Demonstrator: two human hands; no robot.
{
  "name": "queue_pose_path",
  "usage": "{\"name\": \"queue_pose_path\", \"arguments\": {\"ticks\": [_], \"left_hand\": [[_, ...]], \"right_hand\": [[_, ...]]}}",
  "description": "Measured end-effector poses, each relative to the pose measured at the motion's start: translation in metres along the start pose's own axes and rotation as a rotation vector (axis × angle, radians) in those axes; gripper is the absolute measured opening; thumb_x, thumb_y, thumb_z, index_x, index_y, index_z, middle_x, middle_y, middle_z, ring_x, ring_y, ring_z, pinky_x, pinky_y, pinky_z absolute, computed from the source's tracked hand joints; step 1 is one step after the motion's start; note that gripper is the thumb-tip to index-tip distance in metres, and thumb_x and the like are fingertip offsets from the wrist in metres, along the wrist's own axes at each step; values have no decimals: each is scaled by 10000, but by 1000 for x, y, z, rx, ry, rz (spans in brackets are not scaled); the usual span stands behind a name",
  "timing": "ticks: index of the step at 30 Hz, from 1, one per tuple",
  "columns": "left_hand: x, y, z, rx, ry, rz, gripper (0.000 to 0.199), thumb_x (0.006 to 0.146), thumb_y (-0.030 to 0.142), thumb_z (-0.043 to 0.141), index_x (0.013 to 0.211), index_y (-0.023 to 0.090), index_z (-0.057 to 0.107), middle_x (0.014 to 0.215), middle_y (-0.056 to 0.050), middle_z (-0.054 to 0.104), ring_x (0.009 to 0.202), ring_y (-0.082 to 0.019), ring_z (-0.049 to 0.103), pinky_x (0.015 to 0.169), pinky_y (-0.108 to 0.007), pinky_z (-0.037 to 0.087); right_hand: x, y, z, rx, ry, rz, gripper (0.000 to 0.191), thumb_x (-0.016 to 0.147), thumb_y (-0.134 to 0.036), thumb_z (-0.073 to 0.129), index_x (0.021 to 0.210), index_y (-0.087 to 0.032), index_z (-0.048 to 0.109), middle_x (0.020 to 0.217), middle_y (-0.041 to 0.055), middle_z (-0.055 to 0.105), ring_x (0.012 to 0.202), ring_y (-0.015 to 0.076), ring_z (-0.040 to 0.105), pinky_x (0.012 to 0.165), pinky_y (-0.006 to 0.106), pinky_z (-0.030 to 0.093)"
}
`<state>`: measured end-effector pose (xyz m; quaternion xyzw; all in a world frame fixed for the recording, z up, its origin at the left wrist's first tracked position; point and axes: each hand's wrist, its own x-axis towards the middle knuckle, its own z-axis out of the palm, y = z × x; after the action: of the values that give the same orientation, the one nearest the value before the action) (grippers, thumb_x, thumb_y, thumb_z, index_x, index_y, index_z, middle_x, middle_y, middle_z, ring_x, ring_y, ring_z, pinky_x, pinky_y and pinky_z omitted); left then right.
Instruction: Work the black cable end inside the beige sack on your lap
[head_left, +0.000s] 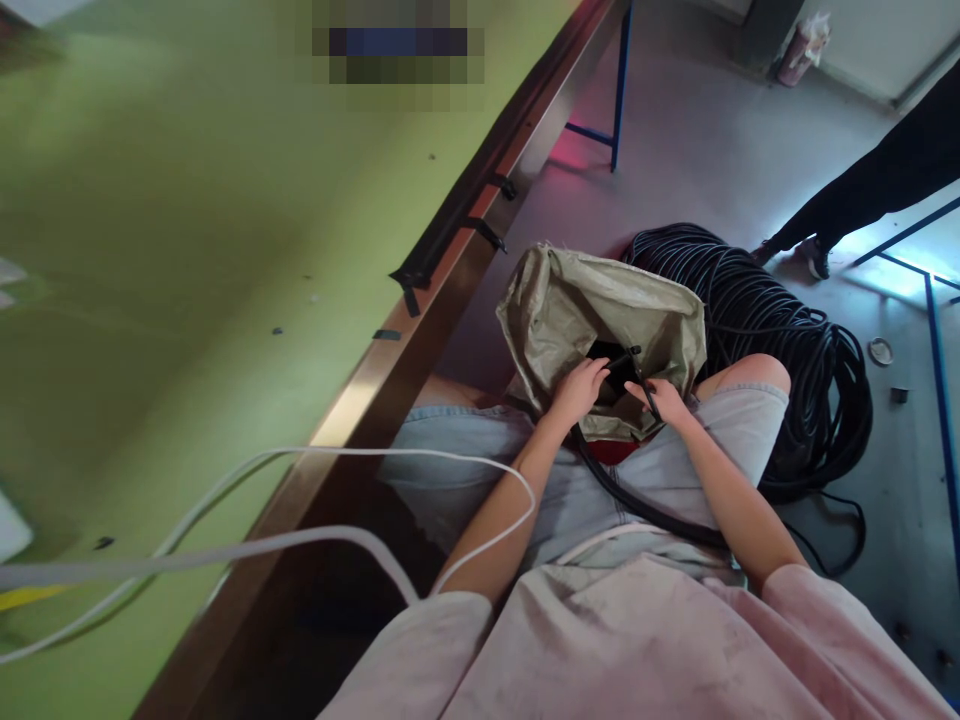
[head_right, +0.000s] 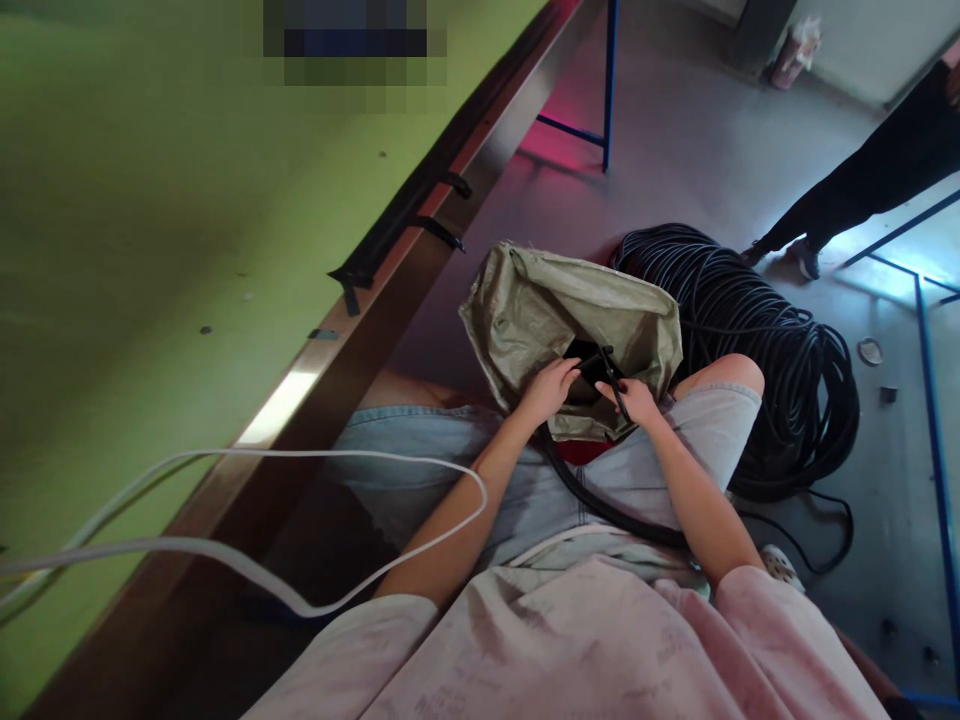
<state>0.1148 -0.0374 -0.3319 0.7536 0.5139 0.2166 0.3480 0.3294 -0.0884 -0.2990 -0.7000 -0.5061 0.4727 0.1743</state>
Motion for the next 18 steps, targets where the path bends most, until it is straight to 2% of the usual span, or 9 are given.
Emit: {"name": "queue_pose_path", "arguments": {"ticks": [3,7,10,13,18], "left_hand": [[0,0,1,-1,-6,-12,375,1078,288,447,1373,191,657,1265,-132,688,1123,-248,677,1007,-360,532],[1,1,0,-8,-83,1,379,1072,270,436,1363,182,662,1240,-130,702,1120,-250,675,1006,-368,533],[0,3,-2,-27,-147,16,377,1067,259,437,1354,184,669,1239,-126,707,1119,-247,676,1006,-365,533],[0,6,-3,-24,-138,-13,377,1070,269,438,1363,182,658,1272,-134,699,1144,-254,674,1013,-369,529],[0,7,-4,21,-94,-69,343,1078,297,455,1338,186,648,1264,-141,710,1130,-259,690,992,-361,534]], "right_hand": [[-1,-1,-1,9,-1,12,595,814,-792,652,714,-213,552,592,-3,591,556,177,627,569,261,430],[1,0,1,29,66,-110,615,813,-820,620,745,-210,579,718,29,662,699,200,679,659,267,485],[1,1,1,-3,29,-28,614,844,-808,604,718,-207,595,604,23,621,635,211,671,623,274,473],[1,1,0,-6,11,57,618,850,-802,611,697,-204,599,528,9,573,544,201,645,555,268,442],[2,1,3,41,2,-25,570,862,-761,639,801,-197,600,675,22,649,706,212,714,630,250,492]]}}
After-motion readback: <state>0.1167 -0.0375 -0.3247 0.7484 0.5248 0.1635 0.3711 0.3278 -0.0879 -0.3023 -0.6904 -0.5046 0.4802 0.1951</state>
